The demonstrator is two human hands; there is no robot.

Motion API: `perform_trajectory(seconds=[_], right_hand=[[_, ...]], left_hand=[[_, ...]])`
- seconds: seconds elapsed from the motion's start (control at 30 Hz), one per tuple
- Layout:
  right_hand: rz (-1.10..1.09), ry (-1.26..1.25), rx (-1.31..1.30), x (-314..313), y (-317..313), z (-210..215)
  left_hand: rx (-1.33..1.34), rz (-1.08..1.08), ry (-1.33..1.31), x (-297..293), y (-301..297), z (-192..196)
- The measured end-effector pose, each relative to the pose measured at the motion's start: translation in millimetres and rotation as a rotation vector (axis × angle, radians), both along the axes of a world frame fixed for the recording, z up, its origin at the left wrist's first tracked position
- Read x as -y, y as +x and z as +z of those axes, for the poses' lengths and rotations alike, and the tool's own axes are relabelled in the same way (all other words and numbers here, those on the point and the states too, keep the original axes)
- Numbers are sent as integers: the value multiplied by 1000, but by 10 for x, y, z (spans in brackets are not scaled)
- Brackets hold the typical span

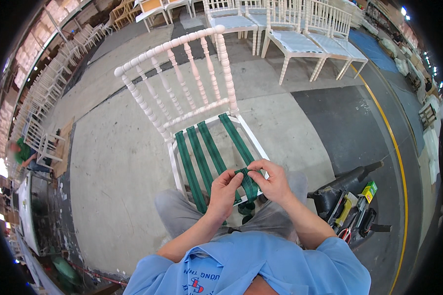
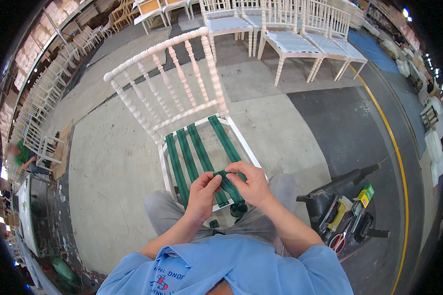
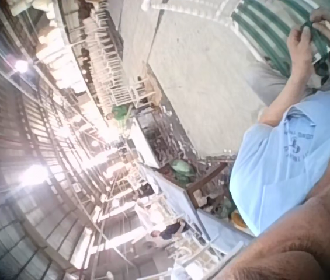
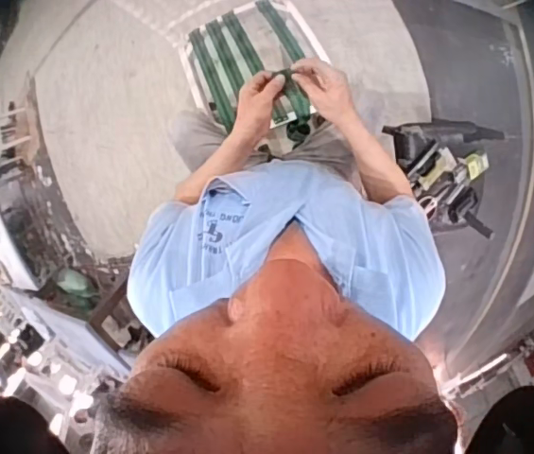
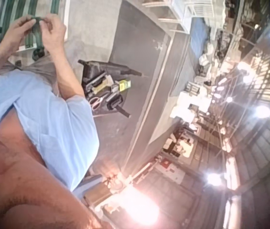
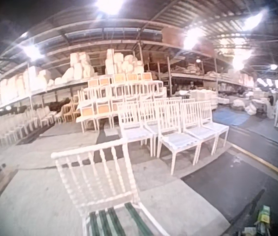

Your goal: The person attaches green webbing slings to the seat frame of a white wooden chair. They position each sling, secure it with a nail gun, and trim the excess with scissors. The process is repeated for multiple slings across the seat.

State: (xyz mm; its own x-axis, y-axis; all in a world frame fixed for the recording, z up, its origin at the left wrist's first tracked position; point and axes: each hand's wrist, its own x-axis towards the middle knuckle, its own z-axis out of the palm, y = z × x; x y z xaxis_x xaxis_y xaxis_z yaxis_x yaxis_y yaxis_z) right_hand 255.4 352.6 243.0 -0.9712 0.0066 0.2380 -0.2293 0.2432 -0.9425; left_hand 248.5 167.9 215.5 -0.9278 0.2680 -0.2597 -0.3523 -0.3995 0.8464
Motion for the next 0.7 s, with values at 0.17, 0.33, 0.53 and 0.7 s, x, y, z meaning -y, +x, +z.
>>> perform_trajectory(seconds=[0.17, 0.33, 0.53, 0.7], right_hand=[[48, 139, -118, -35, -130, -70], [52, 198, -101, 25, -304, -89], [48, 319, -135, 61, -566, -286], [74, 383, -99, 118, -849, -434]], left_hand=[[16, 2, -21, 27, -102, -66], [-65, -10, -153, 94, -264, -161], [-400, 168, -538, 21, -437, -201], [-648, 180, -775, 140, -754, -455]])
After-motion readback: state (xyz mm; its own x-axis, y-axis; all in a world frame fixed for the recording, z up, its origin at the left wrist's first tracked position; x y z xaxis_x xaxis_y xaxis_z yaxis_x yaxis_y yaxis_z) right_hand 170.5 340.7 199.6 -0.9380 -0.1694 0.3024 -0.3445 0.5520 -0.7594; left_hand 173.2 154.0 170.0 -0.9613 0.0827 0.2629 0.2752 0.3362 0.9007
